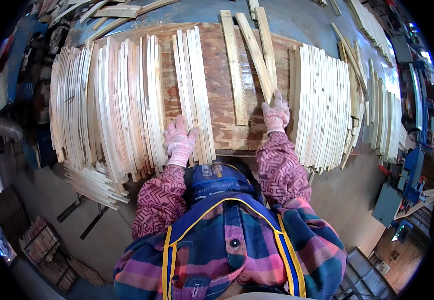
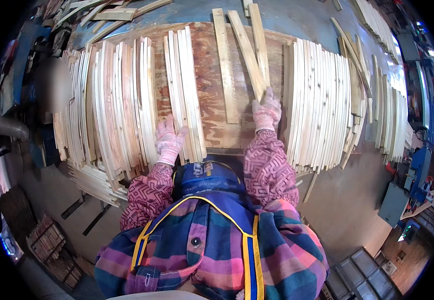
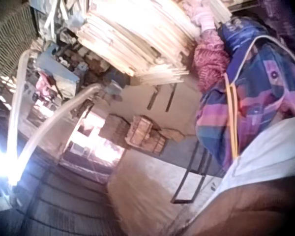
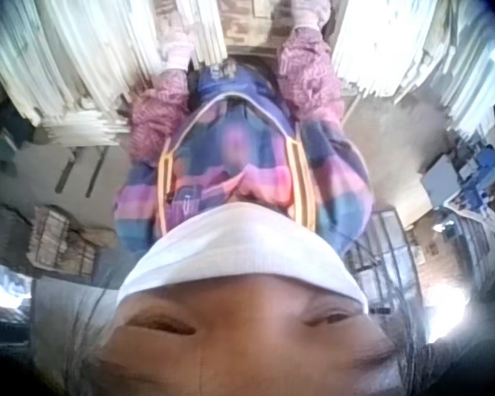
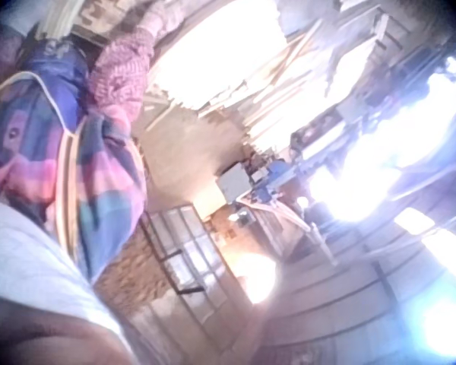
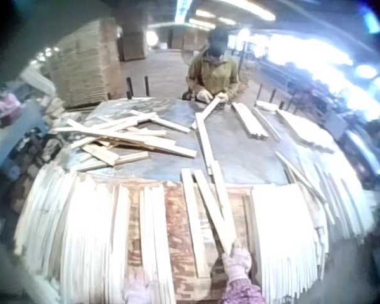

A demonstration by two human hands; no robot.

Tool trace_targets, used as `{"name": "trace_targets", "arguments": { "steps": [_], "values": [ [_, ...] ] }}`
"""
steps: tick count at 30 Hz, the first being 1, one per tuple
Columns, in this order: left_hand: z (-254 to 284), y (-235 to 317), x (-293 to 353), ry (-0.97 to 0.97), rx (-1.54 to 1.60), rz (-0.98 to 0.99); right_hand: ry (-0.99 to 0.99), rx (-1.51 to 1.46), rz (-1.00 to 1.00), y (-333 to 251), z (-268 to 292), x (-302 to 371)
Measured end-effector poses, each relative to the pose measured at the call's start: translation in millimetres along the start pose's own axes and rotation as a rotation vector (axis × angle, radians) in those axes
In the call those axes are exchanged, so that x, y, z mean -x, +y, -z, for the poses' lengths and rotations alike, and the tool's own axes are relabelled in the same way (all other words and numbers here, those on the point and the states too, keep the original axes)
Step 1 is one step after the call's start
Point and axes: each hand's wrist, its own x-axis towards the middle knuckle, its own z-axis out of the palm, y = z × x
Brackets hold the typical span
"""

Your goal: The person picks up thin wooden planks from a pile on a workbench and stacks them into a neat, aligned bundle. They repeatedly pick up individual planks, align them with the growing stack, and adjust the pile to ensure uniformity. Finally, they lift the completed stack of planks and move it to a nearby machine.

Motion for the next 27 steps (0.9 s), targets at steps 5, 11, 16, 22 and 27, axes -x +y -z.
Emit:
{"name": "trace_targets", "arguments": {
  "steps": [5,11,16,22,27],
  "values": [
    [-11,93,-16,-0.084,0.733,-0.311,-0.566,-0.969,0.177,24,-5,45],
    [-1,150,-8,-0.506,1.281,0.087,0.217,0.117,0.173,17,3,10],
    [-23,134,14,0.037,0.154,-0.065,-0.225,0.067,0.065,18,17,-29],
    [-43,126,2,0.152,-0.069,-0.012,-0.825,-1.219,-0.009,47,33,24],
    [-24,148,-16,-0.274,0.894,-0.157,-0.989,-1.024,0.258,35,25,61]
  ]
}}
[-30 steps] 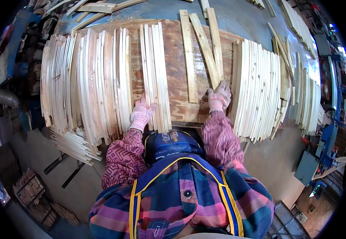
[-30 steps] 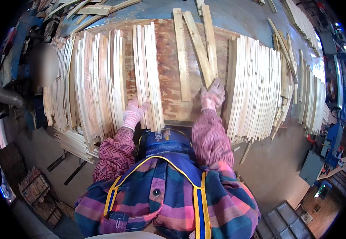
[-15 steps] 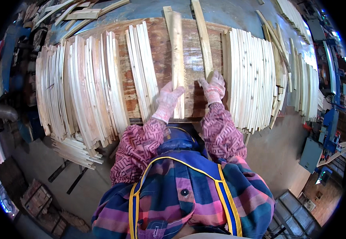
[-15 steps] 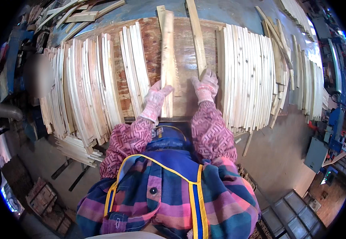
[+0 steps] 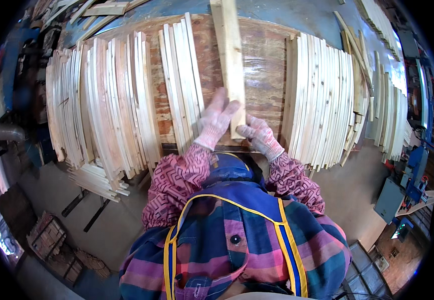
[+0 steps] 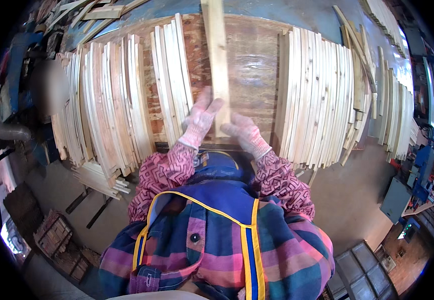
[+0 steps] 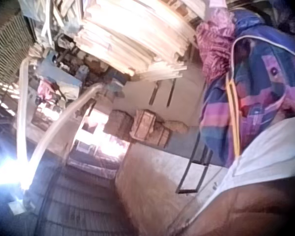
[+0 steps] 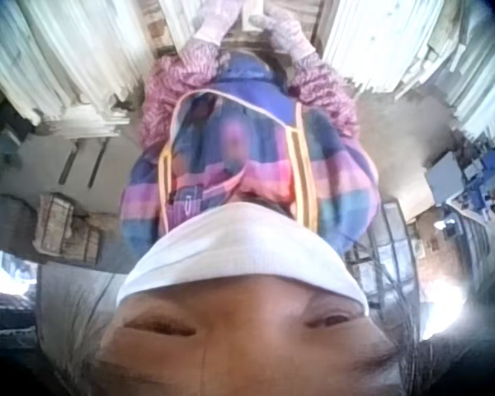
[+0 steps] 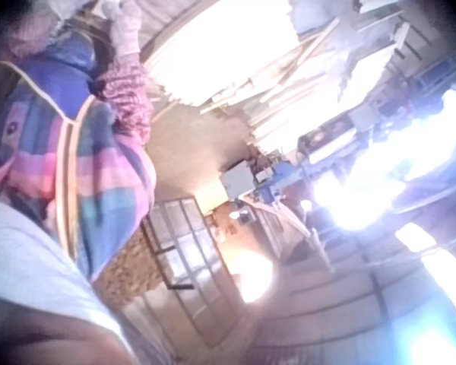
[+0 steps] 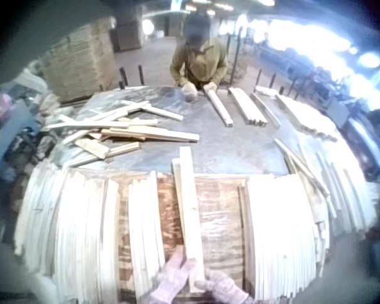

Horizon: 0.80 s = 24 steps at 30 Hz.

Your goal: The person picks up thin wooden planks from a pile on a workbench and stacks them into a neat, aligned bundle. They repeatedly pick up individual planks, align them with the growing stack, and adjust the pile to ensure uniformity. Finally, they lift the completed stack of planks and move it to a nearby machine.

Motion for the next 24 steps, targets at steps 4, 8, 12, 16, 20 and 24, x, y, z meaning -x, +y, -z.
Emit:
{"name": "trace_targets", "arguments": {
  "steps": [4,8,12,16,20,24],
  "values": [
    [6,6,-7,0.214,-0.106,0.177,0.255,0.783,-0.026,-15,-3,-43],
    [1,-21,17,0.462,-0.717,0.038,0.578,1.249,-0.175,-26,-28,-93],
    [-7,-40,29,0.405,-1.058,0.109,0.515,1.205,-0.225,-33,-31,-116],
    [6,-34,28,0.361,-1.063,0.111,0.201,0.174,-0.153,-32,19,-83],
    [17,-12,25,0.425,-0.898,-0.102,0.133,-0.098,-0.155,-10,43,-49],
    [21,3,13,0.458,-0.909,-0.176,0.045,-0.13,-0.055,6,39,-46]
  ]
}}
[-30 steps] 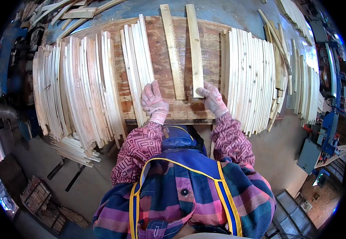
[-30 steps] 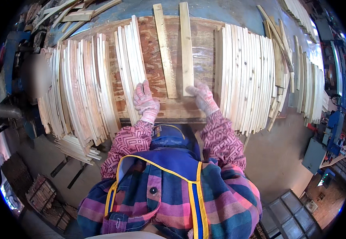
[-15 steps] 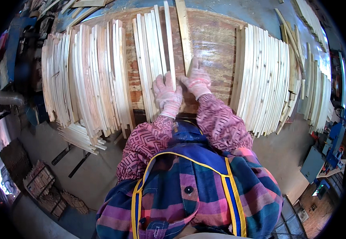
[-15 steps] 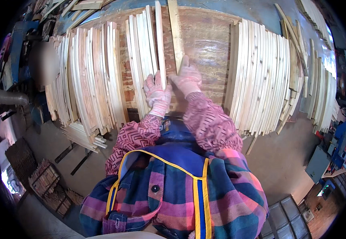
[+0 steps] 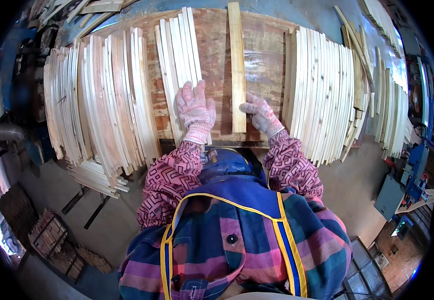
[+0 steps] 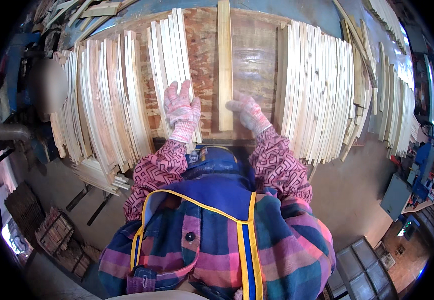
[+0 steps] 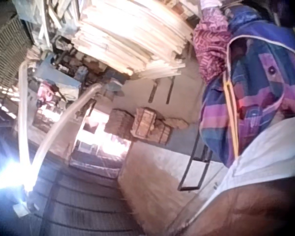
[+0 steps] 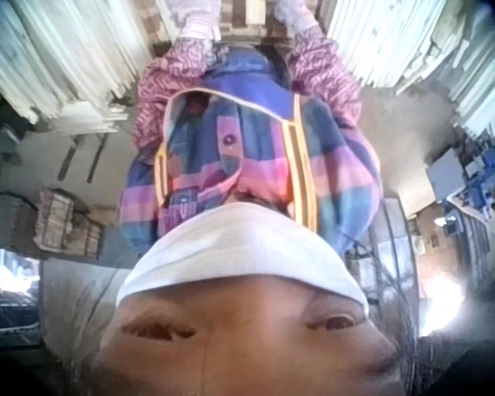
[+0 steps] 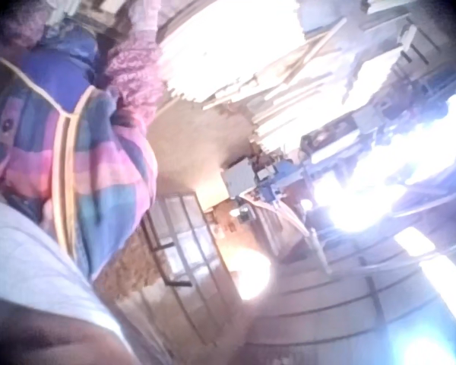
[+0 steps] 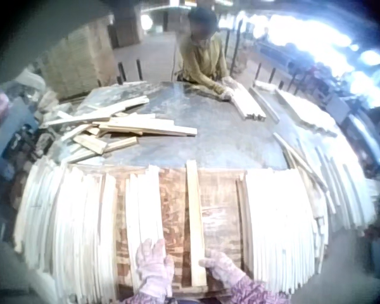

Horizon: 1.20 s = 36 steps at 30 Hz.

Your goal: The person picks up thin wooden planks from a pile on a workbench and stacks them into a neat, aligned bundle. They repeatedly pick up individual planks, align them with the growing stack, and adjust the pile to ensure uniformity. Finally, they lift the completed stack of planks and move it to a nearby machine.

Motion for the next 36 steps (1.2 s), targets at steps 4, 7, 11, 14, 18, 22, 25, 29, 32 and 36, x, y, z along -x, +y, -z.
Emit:
{"name": "trace_targets", "arguments": {
  "steps": [4,7,11,14,18,22,25,29,32,36],
  "values": [
    [3,-26,-12,-0.105,-0.069,0.302,0.104,0.79,0.15,14,-11,-6],
    [5,-65,-24,-0.062,-0.053,0.462,0.086,0.994,0.096,35,-32,-14],
    [0,-97,-40,-0.307,0.263,0.619,-0.023,0.644,-0.036,45,-55,-36],
    [0,-102,-46,-0.31,0.089,0.68,0.081,-0.553,-0.232,14,-41,-49],
    [-2,-96,-50,0.103,0.199,0.466,-0.771,-1.056,-0.174,-59,-8,-81],
    [-6,-82,-66,0.196,0.08,0.301,-0.509,-0.938,-0.008,-98,-9,-85],
    [3,-62,-79,0.228,0.122,0.211,-0.431,-1.01,-0.007,-101,-24,-76],
    [29,-22,-91,0.004,0.544,0.256,-0.19,-0.674,-0.036,-94,-44,-58],
    [44,2,-102,-0.317,1.198,0.452,-0.366,-0.463,-0.056,-85,-65,-45],
    [60,-10,-110,-0.671,0.953,0.558,-0.333,0.442,-0.152,-75,-98,-44]
  ]
}}
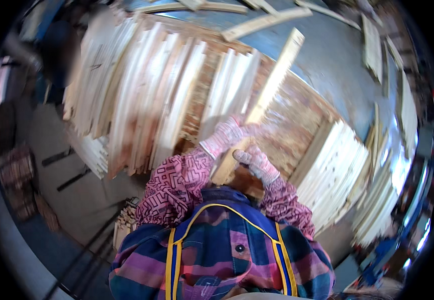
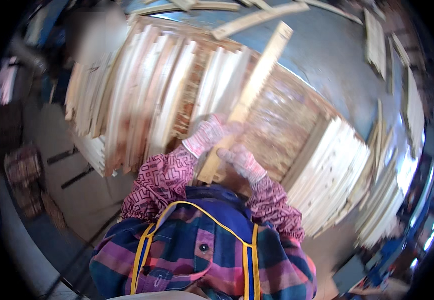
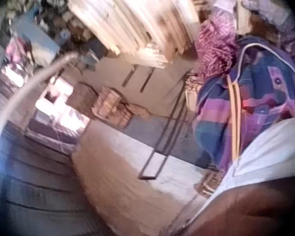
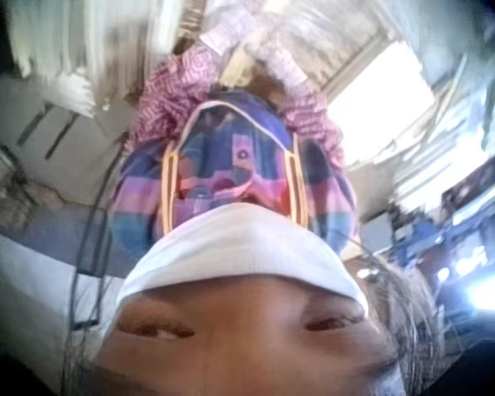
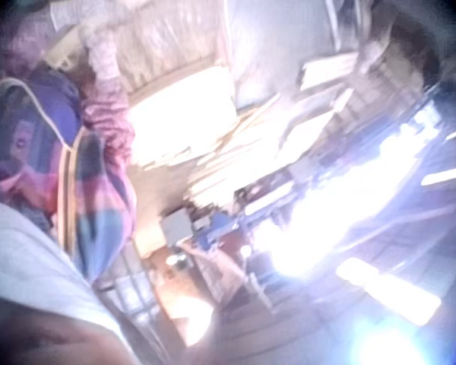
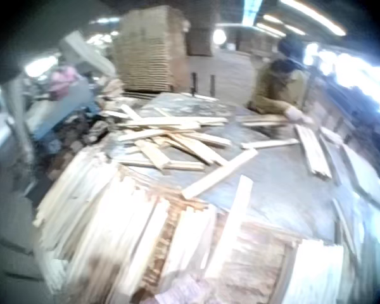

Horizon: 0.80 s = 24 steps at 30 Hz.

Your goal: The person picks up thin wooden planks from a pile on a workbench and stacks them into a neat, aligned bundle. They repeatedly pick up individual planks, align them with the growing stack, and adjust the pile to ensure uniformity. Finally, they lift the completed stack of planks and move it to a nearby machine.

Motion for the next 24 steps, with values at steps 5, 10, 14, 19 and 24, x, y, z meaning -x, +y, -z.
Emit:
{"name": "trace_targets", "arguments": {
  "steps": [5,10,14,19,24],
  "values": [
    [73,-38,37,0.478,0.015,-0.372,0.109,-0.116,0.146,-25,14,-56],
    [197,-89,76,1.085,-0.933,-0.186,0.43,-0.091,0.376,-97,91,-167],
    [235,-110,84,1.088,-1.075,0.071,0.534,0.525,0.509,-185,97,-271],
    [254,-96,76,1.012,-0.925,0.171,0.486,1.537,0.361,-296,32,-420],
    [253,-95,70,1.062,-0.98,0.012,0.553,1.813,0.284,-330,-3,-518]
  ]
}}
